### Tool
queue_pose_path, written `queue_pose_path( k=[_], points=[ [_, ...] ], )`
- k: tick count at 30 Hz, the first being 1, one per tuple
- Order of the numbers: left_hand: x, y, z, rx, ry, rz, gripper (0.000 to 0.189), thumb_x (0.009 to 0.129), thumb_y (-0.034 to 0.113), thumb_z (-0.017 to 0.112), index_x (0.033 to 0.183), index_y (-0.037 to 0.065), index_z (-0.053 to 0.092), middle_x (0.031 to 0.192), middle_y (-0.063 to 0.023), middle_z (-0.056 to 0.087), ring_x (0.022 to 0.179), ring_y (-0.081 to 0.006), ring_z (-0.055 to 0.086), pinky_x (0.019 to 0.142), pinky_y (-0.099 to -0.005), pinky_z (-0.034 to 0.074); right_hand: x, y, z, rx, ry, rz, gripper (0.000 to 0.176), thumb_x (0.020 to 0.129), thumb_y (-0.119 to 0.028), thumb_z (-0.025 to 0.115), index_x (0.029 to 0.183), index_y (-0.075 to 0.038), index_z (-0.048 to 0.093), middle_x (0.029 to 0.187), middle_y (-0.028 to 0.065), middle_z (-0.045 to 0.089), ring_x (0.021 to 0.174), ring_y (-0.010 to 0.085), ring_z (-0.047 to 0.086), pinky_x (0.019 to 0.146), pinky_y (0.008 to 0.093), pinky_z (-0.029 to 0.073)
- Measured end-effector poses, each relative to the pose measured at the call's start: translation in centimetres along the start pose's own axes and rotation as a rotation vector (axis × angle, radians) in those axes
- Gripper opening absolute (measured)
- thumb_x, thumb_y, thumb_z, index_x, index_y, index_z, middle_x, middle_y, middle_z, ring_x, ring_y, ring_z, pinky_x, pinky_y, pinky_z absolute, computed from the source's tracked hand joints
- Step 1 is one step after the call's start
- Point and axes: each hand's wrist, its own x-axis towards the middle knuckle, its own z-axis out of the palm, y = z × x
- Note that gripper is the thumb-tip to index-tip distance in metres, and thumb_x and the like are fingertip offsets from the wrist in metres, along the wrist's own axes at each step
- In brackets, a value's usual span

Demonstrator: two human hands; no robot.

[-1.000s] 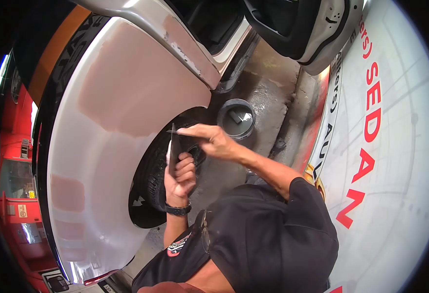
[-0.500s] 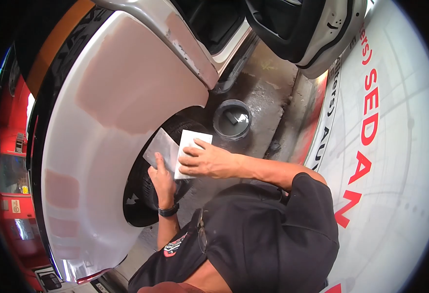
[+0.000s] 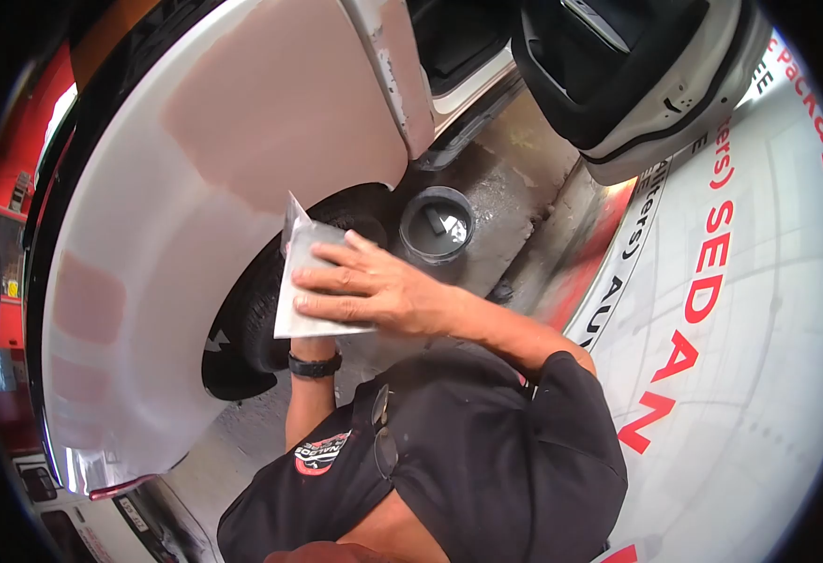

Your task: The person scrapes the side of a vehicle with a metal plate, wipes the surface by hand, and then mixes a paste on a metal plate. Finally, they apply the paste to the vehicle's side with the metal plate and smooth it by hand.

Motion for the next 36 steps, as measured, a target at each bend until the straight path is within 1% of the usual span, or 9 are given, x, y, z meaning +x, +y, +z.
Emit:
queue_pose_path(
  k=[8,11,12,16,22,26,31,34,36],
  points=[
    [-1.2,0.7,3.3,0.576,0.141,0.488,0.043,0.104,0.037,0.049,0.123,0.000,0.057,0.114,-0.0098,0.066,0.102,-0.0201,0.067,0.087,-0.0376,0.057,-3.2,5.2,-1.4,-0.571,-0.418,0.321,0.065,0.079,-0.004,0.059,0.143,-0.013,0.048,0.148,0.0138,0.044,0.133,0.0359,0.044,0.104,0.0550,0.038],
    [-0.7,0.4,2.4,0.636,0.184,0.584,0.046,0.104,0.038,0.049,0.121,-0.004,0.057,0.112,-0.0100,0.065,0.099,-0.0173,0.067,0.084,-0.0360,0.058,-1.0,3.8,-1.5,-0.447,-0.007,0.343,0.064,0.081,-0.006,0.057,0.144,-0.013,0.047,0.143,0.0143,0.047,0.128,0.0338,0.048,0.104,0.0548,0.037],
    [-0.5,-0.1,2.6,0.734,0.297,0.647,0.043,0.104,0.037,0.050,0.095,-0.002,0.066,0.082,-0.0021,0.063,0.071,-0.0061,0.056,0.063,-0.0256,0.049,-0.5,2.7,-0.5,-0.570,-0.042,0.297,0.061,0.082,-0.010,0.057,0.143,-0.013,0.049,0.139,0.0155,0.049,0.124,0.0355,0.051,0.103,0.0589,0.037],
    [-0.3,0.1,0.6,0.842,0.449,0.591,0.046,0.105,0.035,0.050,0.070,0.006,0.057,0.068,0.0062,0.049,0.062,-0.0028,0.037,0.052,-0.0252,0.030,1.4,-0.4,0.4,-0.699,-0.243,0.198,0.045,0.084,-0.015,0.057,0.129,-0.011,0.058,0.131,0.0171,0.052,0.121,0.0395,0.050,0.097,0.0611,0.039],
    [-0.4,-0.2,1.8,0.875,0.430,0.675,0.044,0.105,0.033,0.050,0.075,0.003,0.062,0.073,0.0052,0.056,0.067,-0.0020,0.042,0.056,-0.0231,0.035,1.3,0.1,1.6,-0.719,-0.296,0.097,0.045,0.083,-0.018,0.059,0.127,-0.008,0.059,0.128,0.0179,0.054,0.120,0.0384,0.052,0.100,0.0615,0.036],
    [-1.0,-0.4,1.5,0.951,0.409,0.670,0.045,0.105,0.032,0.050,0.077,0.000,0.065,0.075,0.0039,0.059,0.068,-0.0025,0.044,0.058,-0.0234,0.038,2.6,0.6,0.5,-0.783,-0.050,0.154,0.044,0.083,-0.018,0.059,0.125,-0.009,0.060,0.129,0.0171,0.054,0.122,0.0367,0.051,0.103,0.0633,0.031],
    [-1.0,-0.2,1.5,0.934,0.355,0.553,0.050,0.104,0.034,0.050,0.082,-0.006,0.069,0.075,0.0007,0.062,0.068,-0.0025,0.047,0.055,-0.0242,0.039,2.4,1.2,-1.1,-0.565,-0.245,0.095,0.043,0.080,-0.010,0.061,0.123,-0.013,0.064,0.126,0.0108,0.059,0.125,0.0346,0.051,0.103,0.0694,0.030],
    [-0.9,0.0,2.0,0.746,0.270,0.416,0.047,0.103,0.037,0.050,0.103,-0.007,0.066,0.094,-0.0088,0.067,0.080,-0.0125,0.064,0.068,-0.0295,0.054,2.9,2.2,-1.7,0.115,-0.041,0.338,0.068,0.071,0.011,0.054,0.135,-0.010,0.057,0.137,0.0142,0.054,0.127,0.0370,0.051,0.104,0.0574,0.039],
    [-0.5,0.1,2.0,0.606,0.204,0.392,0.045,0.103,0.035,0.050,0.117,-0.007,0.061,0.110,-0.0128,0.067,0.095,-0.0205,0.069,0.081,-0.0356,0.058,1.0,3.3,-0.2,-0.014,-0.105,0.335,0.070,0.072,0.011,0.054,0.139,-0.010,0.053,0.139,0.0154,0.052,0.128,0.0382,0.049,0.104,0.0548,0.039]
  ],
)
